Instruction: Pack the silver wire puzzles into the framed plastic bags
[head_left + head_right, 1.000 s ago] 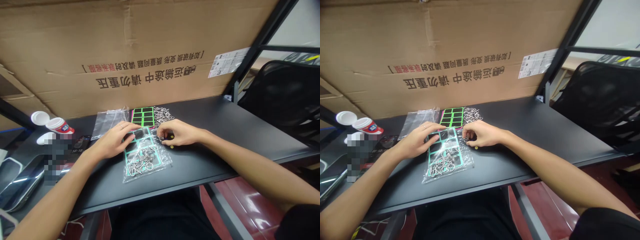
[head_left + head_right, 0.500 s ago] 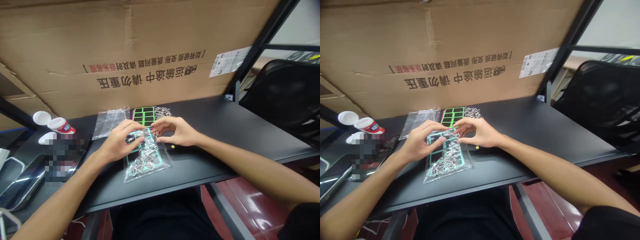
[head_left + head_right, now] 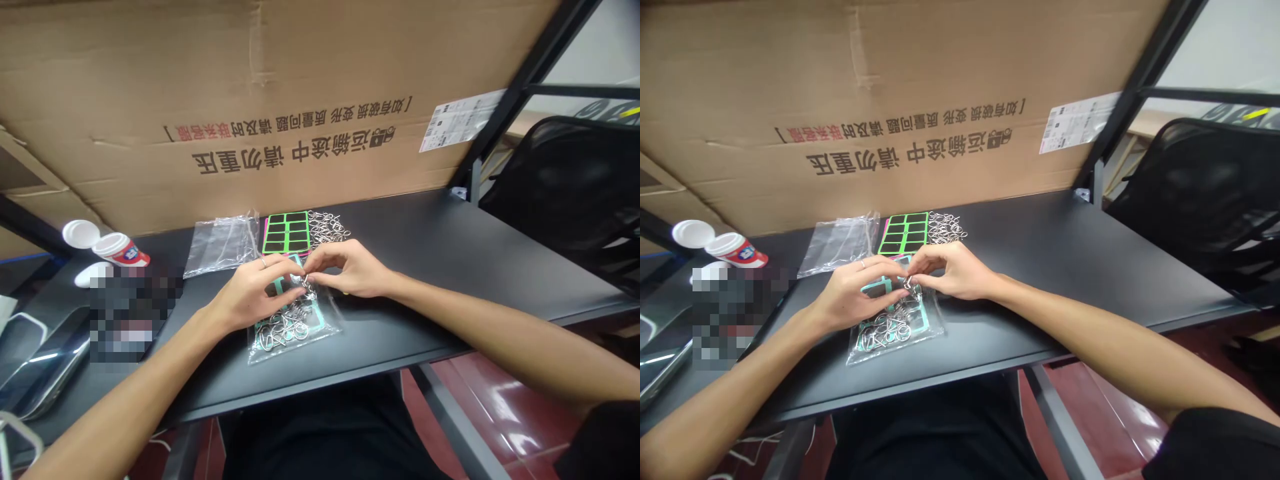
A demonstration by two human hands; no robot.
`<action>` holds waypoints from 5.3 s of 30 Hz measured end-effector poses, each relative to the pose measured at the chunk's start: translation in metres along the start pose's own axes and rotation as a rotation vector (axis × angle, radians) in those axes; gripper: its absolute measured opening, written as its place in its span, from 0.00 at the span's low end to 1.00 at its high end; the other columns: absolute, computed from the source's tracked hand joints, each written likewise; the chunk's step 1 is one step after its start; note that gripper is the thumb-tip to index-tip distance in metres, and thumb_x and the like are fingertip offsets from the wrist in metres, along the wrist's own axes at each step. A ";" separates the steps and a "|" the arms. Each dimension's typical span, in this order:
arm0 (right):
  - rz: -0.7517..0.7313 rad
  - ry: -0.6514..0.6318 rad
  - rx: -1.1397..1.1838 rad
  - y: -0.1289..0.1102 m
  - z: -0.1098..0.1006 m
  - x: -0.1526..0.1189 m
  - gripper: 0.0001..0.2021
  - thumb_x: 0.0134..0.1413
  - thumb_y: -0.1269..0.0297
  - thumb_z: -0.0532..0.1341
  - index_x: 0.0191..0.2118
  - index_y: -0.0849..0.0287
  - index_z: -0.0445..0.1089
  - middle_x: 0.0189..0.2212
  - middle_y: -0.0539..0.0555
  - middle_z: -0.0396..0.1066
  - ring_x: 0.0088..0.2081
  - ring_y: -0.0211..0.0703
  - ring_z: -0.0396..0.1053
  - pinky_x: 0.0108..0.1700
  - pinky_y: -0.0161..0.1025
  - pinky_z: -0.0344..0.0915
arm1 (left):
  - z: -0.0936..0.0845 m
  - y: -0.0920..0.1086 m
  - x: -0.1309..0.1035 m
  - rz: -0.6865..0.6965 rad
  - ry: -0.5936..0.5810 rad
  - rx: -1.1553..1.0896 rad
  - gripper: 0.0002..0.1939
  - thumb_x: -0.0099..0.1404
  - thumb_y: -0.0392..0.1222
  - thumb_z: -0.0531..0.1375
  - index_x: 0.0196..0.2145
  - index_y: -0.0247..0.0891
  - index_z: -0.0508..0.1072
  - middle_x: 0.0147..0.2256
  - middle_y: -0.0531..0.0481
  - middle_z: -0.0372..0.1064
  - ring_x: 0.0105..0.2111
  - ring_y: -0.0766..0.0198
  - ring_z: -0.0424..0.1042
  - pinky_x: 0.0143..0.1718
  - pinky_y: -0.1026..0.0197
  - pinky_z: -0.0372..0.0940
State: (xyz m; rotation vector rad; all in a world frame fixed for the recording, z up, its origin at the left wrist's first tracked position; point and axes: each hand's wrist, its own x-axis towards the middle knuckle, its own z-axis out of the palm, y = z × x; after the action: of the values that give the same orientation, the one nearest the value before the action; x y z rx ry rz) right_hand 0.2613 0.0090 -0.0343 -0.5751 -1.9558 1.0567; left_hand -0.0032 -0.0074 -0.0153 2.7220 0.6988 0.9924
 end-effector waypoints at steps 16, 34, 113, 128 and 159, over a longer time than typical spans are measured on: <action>-0.350 0.046 -0.203 -0.004 0.002 0.002 0.02 0.65 0.70 0.70 0.40 0.56 0.81 0.38 0.55 0.84 0.41 0.45 0.82 0.47 0.44 0.79 | 0.000 0.009 0.005 -0.085 0.044 -0.204 0.08 0.74 0.35 0.68 0.49 0.39 0.80 0.44 0.48 0.82 0.40 0.65 0.83 0.47 0.61 0.80; -0.046 0.169 -0.041 -0.005 0.004 0.001 0.08 0.60 0.61 0.76 0.37 0.59 0.81 0.34 0.53 0.82 0.34 0.42 0.81 0.42 0.42 0.82 | 0.001 0.008 0.003 -0.373 0.104 -0.391 0.07 0.71 0.43 0.72 0.43 0.39 0.82 0.39 0.48 0.84 0.38 0.62 0.84 0.46 0.59 0.81; -0.325 0.033 -0.650 0.005 0.007 -0.006 0.23 0.65 0.69 0.65 0.64 0.55 0.79 0.34 0.53 0.84 0.30 0.42 0.78 0.34 0.35 0.72 | 0.016 0.012 0.003 -0.525 0.023 -0.508 0.10 0.69 0.46 0.72 0.42 0.38 0.80 0.36 0.48 0.84 0.35 0.59 0.85 0.42 0.58 0.82; 0.003 -0.085 -0.364 -0.012 0.001 0.000 0.22 0.72 0.67 0.59 0.67 0.58 0.75 0.36 0.52 0.84 0.32 0.41 0.78 0.41 0.38 0.73 | 0.012 0.010 0.003 -0.494 0.128 -0.412 0.09 0.69 0.45 0.72 0.43 0.39 0.81 0.40 0.48 0.84 0.38 0.59 0.85 0.47 0.55 0.83; 0.102 -0.048 -0.187 -0.009 -0.023 0.004 0.12 0.65 0.55 0.70 0.46 0.58 0.83 0.38 0.54 0.84 0.36 0.45 0.81 0.43 0.42 0.78 | 0.006 0.005 0.001 -0.272 0.048 -0.074 0.09 0.73 0.46 0.71 0.47 0.43 0.80 0.45 0.51 0.84 0.45 0.59 0.83 0.51 0.55 0.75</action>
State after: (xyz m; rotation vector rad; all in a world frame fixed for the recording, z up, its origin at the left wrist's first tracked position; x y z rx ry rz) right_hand 0.2782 0.0180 -0.0176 -0.7654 -2.1005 0.9624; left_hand 0.0034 -0.0109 -0.0176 2.4630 0.9876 0.9983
